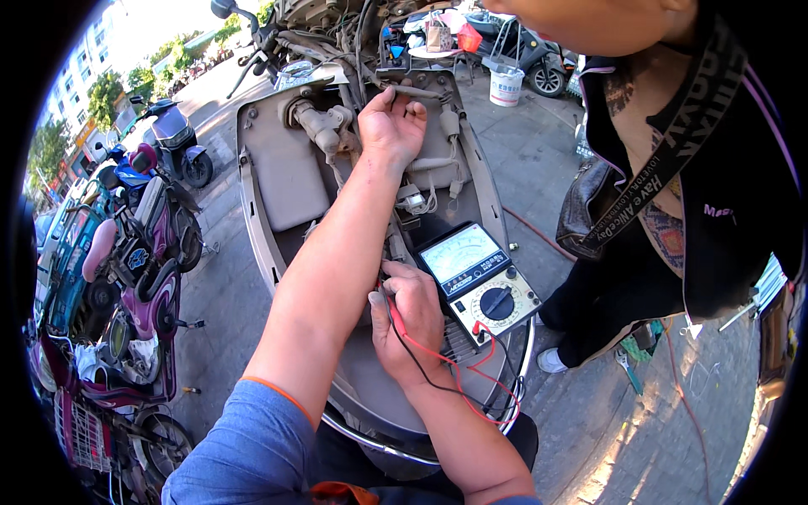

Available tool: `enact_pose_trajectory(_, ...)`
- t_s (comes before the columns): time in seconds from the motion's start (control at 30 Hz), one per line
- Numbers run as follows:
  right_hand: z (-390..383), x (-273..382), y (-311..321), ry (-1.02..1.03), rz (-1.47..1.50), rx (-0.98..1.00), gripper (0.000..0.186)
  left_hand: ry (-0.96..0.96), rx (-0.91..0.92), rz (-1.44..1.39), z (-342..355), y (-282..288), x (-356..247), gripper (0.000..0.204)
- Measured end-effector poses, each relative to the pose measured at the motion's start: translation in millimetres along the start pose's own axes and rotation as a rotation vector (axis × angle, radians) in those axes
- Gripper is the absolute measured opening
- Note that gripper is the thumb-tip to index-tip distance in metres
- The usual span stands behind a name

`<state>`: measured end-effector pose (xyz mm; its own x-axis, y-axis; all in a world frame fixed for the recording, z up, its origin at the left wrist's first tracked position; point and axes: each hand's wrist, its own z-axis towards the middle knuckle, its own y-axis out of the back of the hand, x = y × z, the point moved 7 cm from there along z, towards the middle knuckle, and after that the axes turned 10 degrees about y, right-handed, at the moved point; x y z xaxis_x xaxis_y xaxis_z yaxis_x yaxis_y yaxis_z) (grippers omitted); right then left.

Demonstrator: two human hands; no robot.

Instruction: The person uses a multimeter to test electrical connections on a scooter, then retrieves a plastic component from a cabinet and uses scissors and hands to adjust wires and parts around the handlebars.

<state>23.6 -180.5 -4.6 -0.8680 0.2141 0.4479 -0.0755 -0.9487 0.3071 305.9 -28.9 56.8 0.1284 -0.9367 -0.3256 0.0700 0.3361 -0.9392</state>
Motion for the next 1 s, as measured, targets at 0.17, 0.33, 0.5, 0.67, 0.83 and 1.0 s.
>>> enact_pose_trajectory(0.17,-0.6,3.4,-1.1,0.006,-0.004,-0.014,0.026,0.019,-0.097,0.032,-18.7,-7.9,-7.5,0.026)
enact_pose_trajectory(0.33,-1.4,3.2,3.9,0.026,-0.015,-0.055,0.027,0.131,-0.125,0.288,-72.5,-31.4,-18.0,0.043)
enact_pose_trajectory(0.5,-0.4,4.9,3.3,0.024,-0.006,-0.064,0.027,0.183,-0.132,0.632,-145.1,-34.8,-38.8,0.031)
enact_pose_trajectory(0.67,3.5,11.8,4.0,0.045,-0.026,-0.057,0.024,-0.105,-0.048,0.914,-162.3,-3.1,-61.8,0.015)
enact_pose_trajectory(0.83,-2.0,13.7,3.6,0.055,-0.086,-0.043,0.024,-0.214,0.01,1.238,-175.1,-6.9,-37.3,0.022)
enact_pose_trajectory(1.0,-2.1,15.3,0.1,0.1,-0.125,-0.049,0.023,-0.386,-0.066,1.6,-173.7,-4.2,-33.1,0.031)
